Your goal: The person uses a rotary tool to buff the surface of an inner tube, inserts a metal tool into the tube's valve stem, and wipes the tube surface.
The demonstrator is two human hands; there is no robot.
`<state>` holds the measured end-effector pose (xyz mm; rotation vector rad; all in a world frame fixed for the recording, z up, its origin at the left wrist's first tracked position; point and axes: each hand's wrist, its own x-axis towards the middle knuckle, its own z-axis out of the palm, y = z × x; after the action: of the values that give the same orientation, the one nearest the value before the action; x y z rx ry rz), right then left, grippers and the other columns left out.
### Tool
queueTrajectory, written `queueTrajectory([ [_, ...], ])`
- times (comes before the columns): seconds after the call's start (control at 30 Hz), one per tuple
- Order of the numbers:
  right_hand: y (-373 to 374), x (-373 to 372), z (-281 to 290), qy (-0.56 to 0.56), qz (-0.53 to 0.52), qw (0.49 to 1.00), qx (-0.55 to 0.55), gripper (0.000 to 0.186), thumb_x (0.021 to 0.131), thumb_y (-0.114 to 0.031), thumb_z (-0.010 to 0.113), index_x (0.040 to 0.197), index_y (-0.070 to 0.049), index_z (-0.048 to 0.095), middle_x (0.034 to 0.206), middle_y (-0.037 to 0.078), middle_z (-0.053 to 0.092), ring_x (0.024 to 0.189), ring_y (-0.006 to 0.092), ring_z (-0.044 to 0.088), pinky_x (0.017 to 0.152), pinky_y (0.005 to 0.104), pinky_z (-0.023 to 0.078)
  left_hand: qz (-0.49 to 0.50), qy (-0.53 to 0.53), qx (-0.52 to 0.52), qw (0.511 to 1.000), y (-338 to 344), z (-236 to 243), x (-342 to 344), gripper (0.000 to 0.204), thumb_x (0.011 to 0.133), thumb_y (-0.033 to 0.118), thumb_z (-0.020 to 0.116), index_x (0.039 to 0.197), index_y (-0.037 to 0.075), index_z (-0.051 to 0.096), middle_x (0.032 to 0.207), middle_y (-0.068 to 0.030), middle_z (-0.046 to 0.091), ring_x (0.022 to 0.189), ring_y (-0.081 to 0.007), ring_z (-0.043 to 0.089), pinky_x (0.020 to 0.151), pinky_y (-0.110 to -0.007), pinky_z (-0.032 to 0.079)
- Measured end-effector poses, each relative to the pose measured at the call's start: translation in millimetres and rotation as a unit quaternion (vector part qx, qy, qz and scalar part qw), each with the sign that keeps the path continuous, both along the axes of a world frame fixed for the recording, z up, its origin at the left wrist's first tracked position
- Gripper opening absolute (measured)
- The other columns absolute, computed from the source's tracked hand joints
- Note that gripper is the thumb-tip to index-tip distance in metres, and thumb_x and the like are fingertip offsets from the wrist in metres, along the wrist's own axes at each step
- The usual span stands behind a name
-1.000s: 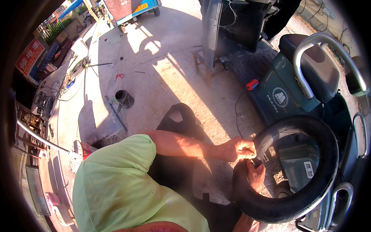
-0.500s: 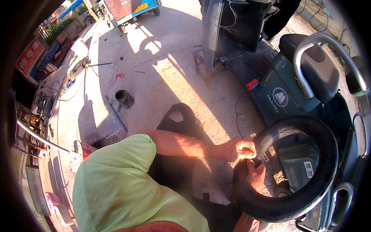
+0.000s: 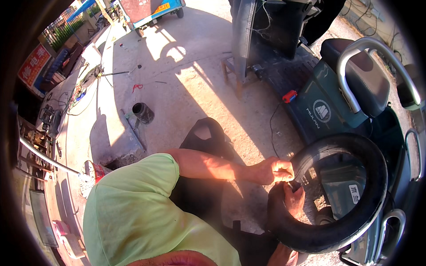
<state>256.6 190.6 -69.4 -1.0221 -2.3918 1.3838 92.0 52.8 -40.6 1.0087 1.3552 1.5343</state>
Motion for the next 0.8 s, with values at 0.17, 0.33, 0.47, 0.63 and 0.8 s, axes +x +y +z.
queueTrajectory([
  [0.17,-0.2,-0.8,1.0,-0.012,-0.006,1.0,0.02,0.037,0.092,-0.029,0.07,0.103,0.006,0.065,0.09,0.02,0.07,0.084,0.0273,0.066,0.079,0.04,0.05,0.003,0.013,0.0,1.0,-0.1,0.8,-0.2,0.016,0.1,0.019,0.064,0.098,0.004,0.068,0.08,-0.0044,0.067,0.071,-0.0118,0.062,0.066,-0.03,0.051],
  [0.33,-5.6,-4.7,14.8,-0.006,0.007,1.0,-0.008,0.038,0.091,-0.029,0.07,0.104,0.006,0.065,0.092,0.022,0.07,0.087,0.0298,0.067,0.08,0.0405,0.05,0.003,0.014,-0.002,1.0,-0.6,1.2,-0.8,0.017,0.1,0.02,0.064,0.098,0.004,0.068,0.079,-0.0043,0.067,0.07,-0.0118,0.062,0.065,-0.03,0.051],
  [0.47,-5.4,-4.9,15.9,-0.011,0.002,1.0,-0.005,0.038,0.091,-0.028,0.07,0.105,0.007,0.065,0.093,0.021,0.071,0.088,0.0298,0.068,0.081,0.0404,0.05,0.002,0.005,-0.002,1.0,-1.3,4.0,-0.4,0.017,0.1,0.021,0.064,0.097,0.004,0.068,0.079,-0.0045,0.067,0.07,-0.0118,0.062,0.064,-0.03,0.051],
  [0.63,-4.1,-3.4,8.8,-0.015,-0.014,1.0,0.014,0.038,0.091,-0.028,0.07,0.103,0.008,0.065,0.093,0.023,0.07,0.088,0.0319,0.067,0.081,0.0417,0.05,0.001,0.002,-0.001,1.0,-0.9,3.4,-0.5,0.017,0.1,0.021,0.064,0.097,0.004,0.068,0.079,-0.0044,0.066,0.07,-0.0118,0.062,0.064,-0.03,0.051],
  [0.8,-5.4,-3.9,10.3,-0.014,-0.008,1.0,0.014,0.038,0.091,-0.029,0.071,0.101,0.008,0.065,0.093,0.024,0.069,0.088,0.0363,0.066,0.08,0.043,0.049,0.003,0.006,-0.004,1.0,-0.1,1.2,-0.7,0.017,0.1,0.02,0.064,0.097,0.004,0.068,0.078,-0.0043,0.066,0.071,-0.0117,0.062,0.064,-0.031,0.051],
])
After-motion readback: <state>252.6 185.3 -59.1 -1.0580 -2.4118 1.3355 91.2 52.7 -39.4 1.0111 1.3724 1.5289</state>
